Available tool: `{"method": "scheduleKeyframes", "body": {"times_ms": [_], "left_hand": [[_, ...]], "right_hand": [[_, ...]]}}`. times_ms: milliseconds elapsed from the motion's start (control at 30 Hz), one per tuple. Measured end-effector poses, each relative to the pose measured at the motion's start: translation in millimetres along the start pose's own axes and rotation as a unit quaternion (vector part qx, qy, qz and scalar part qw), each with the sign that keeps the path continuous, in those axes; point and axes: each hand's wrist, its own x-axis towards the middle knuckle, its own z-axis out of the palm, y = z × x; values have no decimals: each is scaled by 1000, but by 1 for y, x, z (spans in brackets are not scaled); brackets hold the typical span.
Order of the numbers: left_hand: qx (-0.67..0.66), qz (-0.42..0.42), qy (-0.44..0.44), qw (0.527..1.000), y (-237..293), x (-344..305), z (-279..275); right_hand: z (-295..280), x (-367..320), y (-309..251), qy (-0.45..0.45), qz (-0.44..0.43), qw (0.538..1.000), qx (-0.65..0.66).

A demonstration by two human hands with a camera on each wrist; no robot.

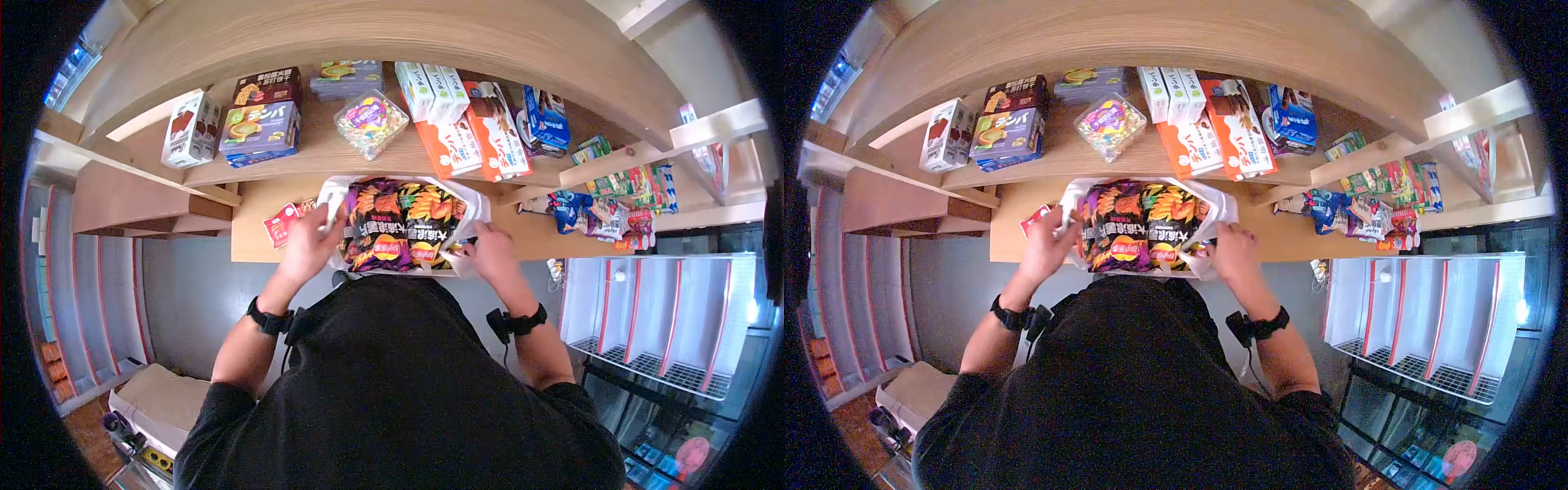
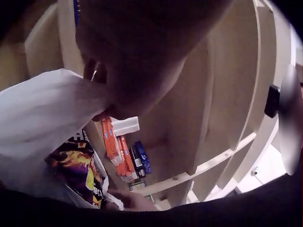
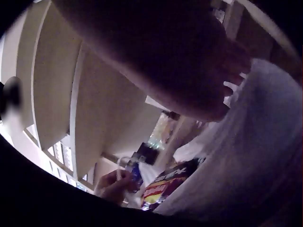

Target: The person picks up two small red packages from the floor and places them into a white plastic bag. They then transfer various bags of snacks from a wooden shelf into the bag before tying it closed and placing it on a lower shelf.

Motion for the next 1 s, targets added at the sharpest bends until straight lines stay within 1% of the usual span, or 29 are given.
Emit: {"method": "scheduleKeyframes", "body": {"times_ms": [33,100,133,200,233,267,300,367,400,433,500,533,600,633,667,733,767,800,900,967,1000], "left_hand": [[-93,-68,12,993,-5,-4,-4],[-147,-106,42,982,-13,-9,-17],[-174,-125,57,975,-15,-10,-22],[-138,-140,33,980,-8,-12,-33],[-120,-148,20,981,-6,-13,-37],[-125,-152,17,980,-8,-14,-36],[-93,-116,16,989,-3,-13,-36],[-28,-40,16,999,11,-7,-32],[-18,-62,0,998,14,-4,-32],[2,-19,49,999,20,-3,-28],[40,67,147,986,43,0,-21],[127,128,174,968,60,-2,-27],[131,248,110,954,76,-5,-31],[131,303,79,941,81,-8,-30],[126,292,-9,948,83,-10,-27],[126,171,-94,973,83,-9,-10],[125,112,-137,976,78,-7,-1],[220,26,-156,963,68,-2,8],[226,-86,-169,956,36,14,22],[200,-119,-177,956,12,21,32],[181,-129,-182,958,9,24,34]], "right_hand": [[1,-1,12,-10,5,1000,3],[3,-3,28,-32,14,999,9],[2,-5,28,10,19,999,26],[-12,-9,25,98,28,993,58],[-25,-14,15,122,-2,982,145],[-39,-19,-2,145,-31,961,232],[-49,-22,-20,167,-60,932,316],[-56,-22,-50,193,-229,893,335],[-60,-22,-67,129,-288,882,350],[-63,-21,-80,64,-345,864,361],[-38,-2,-89,-19,-354,878,321],[-24,5,-88,-61,-357,882,300],[-9,9,-76,-60,-272,940,200],[-2,11,-67,-61,-228,961,147],[4,10,-56,-26,-192,967,167],[-2,5,-42,4,-107,985,135],[-6,3,-35,22,-63,990,120],[-4,5,-25,34,-48,992,111],[-16,6,-16,4,13,996,94],[-2,16,-9,-26,21,993,113],[0,18,-12,-38,27,991,124]]}}
